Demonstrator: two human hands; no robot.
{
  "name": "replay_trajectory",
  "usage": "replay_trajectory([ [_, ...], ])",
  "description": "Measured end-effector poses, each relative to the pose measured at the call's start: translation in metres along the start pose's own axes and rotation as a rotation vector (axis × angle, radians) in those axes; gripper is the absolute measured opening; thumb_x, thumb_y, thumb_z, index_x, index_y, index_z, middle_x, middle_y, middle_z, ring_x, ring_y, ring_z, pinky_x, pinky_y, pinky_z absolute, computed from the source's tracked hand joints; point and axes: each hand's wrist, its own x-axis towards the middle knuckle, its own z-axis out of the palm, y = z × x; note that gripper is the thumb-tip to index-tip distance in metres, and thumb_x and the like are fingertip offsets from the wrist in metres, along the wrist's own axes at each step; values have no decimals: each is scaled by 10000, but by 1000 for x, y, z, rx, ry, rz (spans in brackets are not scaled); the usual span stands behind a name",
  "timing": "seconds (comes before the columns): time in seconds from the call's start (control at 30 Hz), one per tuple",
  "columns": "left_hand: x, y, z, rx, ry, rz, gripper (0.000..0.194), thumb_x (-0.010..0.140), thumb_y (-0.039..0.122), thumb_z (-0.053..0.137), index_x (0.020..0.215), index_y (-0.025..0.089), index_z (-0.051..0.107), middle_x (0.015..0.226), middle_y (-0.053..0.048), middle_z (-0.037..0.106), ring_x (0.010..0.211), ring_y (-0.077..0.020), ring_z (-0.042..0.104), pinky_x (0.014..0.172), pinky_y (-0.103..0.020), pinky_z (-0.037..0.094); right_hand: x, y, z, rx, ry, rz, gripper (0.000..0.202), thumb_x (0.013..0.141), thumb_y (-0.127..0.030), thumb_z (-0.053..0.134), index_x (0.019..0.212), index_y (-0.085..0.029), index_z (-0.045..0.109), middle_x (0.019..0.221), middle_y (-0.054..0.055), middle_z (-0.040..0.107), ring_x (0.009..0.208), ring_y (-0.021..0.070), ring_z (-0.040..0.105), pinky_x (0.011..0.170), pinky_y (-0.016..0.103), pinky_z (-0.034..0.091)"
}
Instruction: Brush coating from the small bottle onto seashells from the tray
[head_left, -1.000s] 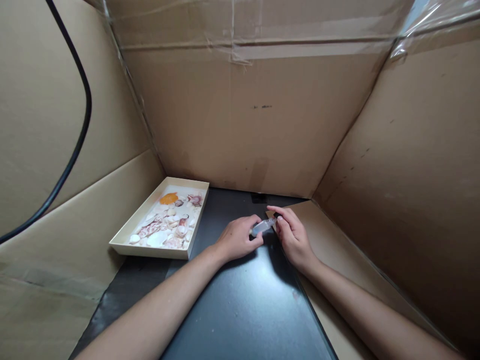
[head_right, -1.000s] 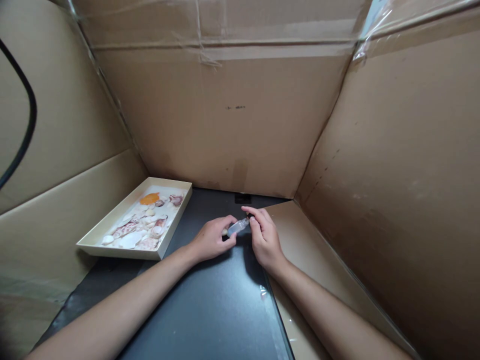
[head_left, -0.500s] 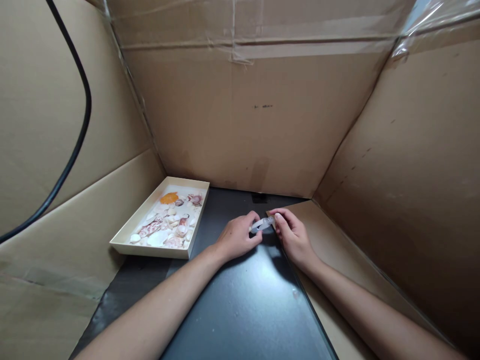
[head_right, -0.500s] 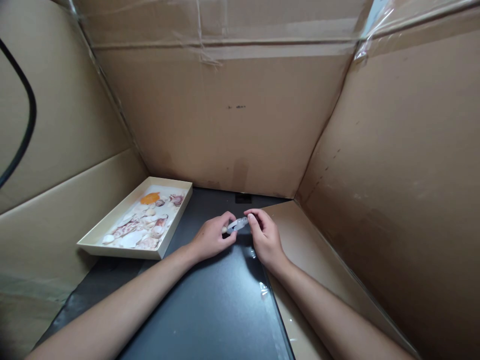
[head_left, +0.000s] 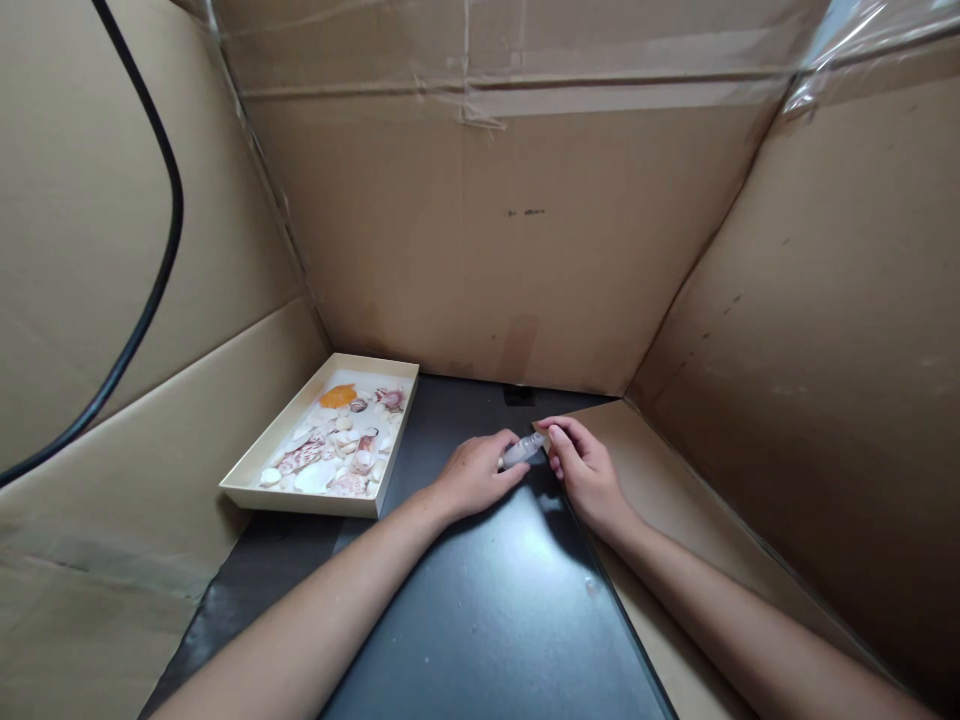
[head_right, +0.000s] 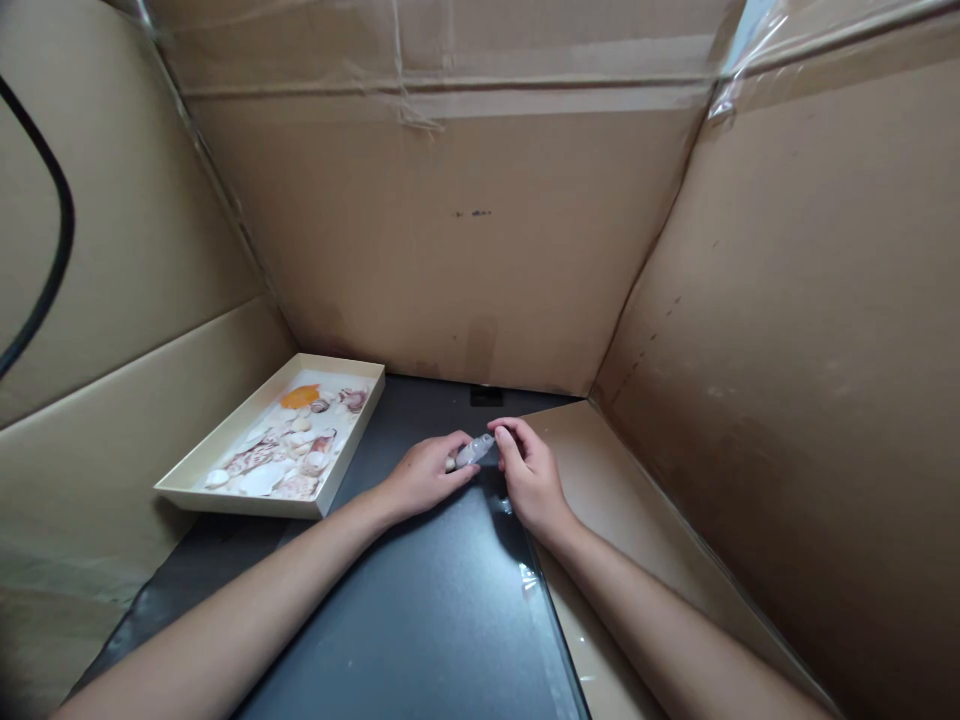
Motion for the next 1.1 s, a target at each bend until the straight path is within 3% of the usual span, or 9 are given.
replay_trajectory([
  [0.23, -2, 0, -4, -92, -1, 74, 229, 910, 280, 368, 933, 203, 582, 836, -5, 635, 741, -141, 540, 672, -250, 360, 1, 4, -1, -1, 9, 4, 340, 894, -494, 524, 995, -187, 629, 632, -26, 495, 536, 122, 450, 509, 246, 361],
  [0.4, -1, -1, -1, -99, 36, -1, 156, 832, 291, 500, 963, 216, 536, 720, 38, 555, 624, -117, 457, 583, -237, 302, 2, 5, -1, 38, 16, 23, 345, 883, -501, 533, 979, -184, 629, 596, -36, 472, 516, 122, 441, 492, 243, 350],
  [0.53, 0, -2, 2, -85, 86, -27, 203, 790, 307, 555, 956, 218, 480, 708, 46, 527, 615, -117, 452, 593, -239, 309, 3, 6, -1, 50, 11, 31, 337, 879, -498, 531, 964, -187, 633, 591, -37, 474, 508, 122, 434, 487, 242, 345],
  [0.87, -1, 2, -2, -88, 31, 4, 209, 855, 284, 475, 1030, 207, 560, 798, -3, 611, 689, -141, 519, 629, -256, 355, 2, 4, -1, -9, 17, 7, 346, 888, -500, 528, 980, -183, 630, 621, -28, 497, 506, 111, 435, 469, 231, 341],
  [1.1, 0, 1, -1, -91, 33, -1, 148, 840, 268, 473, 942, 204, 559, 776, 7, 605, 689, -135, 508, 608, -244, 339, 3, 4, -2, -19, 9, 10, 356, 882, -516, 526, 974, -189, 630, 585, -31, 496, 485, 119, 433, 462, 236, 342],
])
